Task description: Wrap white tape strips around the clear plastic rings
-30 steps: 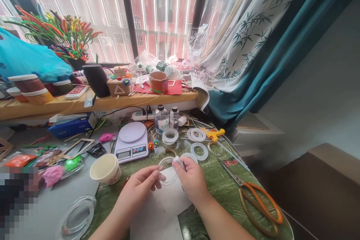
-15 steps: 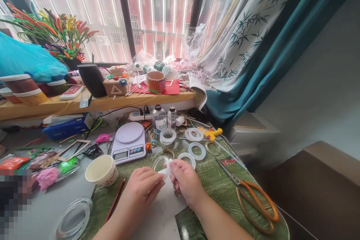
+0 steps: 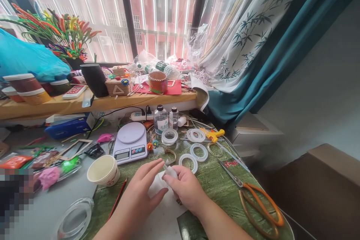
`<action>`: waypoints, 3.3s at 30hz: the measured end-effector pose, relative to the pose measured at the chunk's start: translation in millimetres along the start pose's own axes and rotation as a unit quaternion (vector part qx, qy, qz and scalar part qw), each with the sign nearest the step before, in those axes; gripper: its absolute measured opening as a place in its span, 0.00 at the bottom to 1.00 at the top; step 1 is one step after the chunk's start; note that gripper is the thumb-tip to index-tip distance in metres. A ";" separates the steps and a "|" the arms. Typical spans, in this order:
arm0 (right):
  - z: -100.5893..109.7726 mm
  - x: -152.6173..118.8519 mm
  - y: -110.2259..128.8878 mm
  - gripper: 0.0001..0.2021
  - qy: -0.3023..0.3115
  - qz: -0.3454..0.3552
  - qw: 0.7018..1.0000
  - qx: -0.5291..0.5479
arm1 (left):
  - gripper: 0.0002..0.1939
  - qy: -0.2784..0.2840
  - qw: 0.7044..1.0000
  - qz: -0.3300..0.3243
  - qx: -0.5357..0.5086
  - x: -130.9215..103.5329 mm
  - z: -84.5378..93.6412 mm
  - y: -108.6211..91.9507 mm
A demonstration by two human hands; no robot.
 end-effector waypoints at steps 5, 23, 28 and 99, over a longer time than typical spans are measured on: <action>-1.3 -0.1 1.9 0.22 0.016 0.001 1.000 0.010 | 0.37 0.023 0.999 0.037 -0.027 -1.6 -4.6 2.6; -2.2 -3.0 7.4 0.17 0.084 -0.010 0.990 0.111 | 0.26 0.028 0.799 0.251 -0.545 -4.0 -19.5 7.3; 43.5 8.6 4.4 0.13 -0.199 -0.002 0.956 0.216 | 0.21 -0.176 0.631 0.335 -0.677 4.5 -4.8 22.4; -18.2 -15.9 8.6 0.26 -0.002 0.003 1.000 -0.013 | 0.28 -0.062 0.946 0.076 -0.309 -7.5 -13.2 8.4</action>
Point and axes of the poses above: each hand's wrist, its own x-axis towards the middle knuckle, its own z-axis out of the back of the hand, y = z × x, the point moved 5 cm from there along x, towards the middle knuckle, and after that the axes turned 12 degrees about -x, right-handed, at the moved point
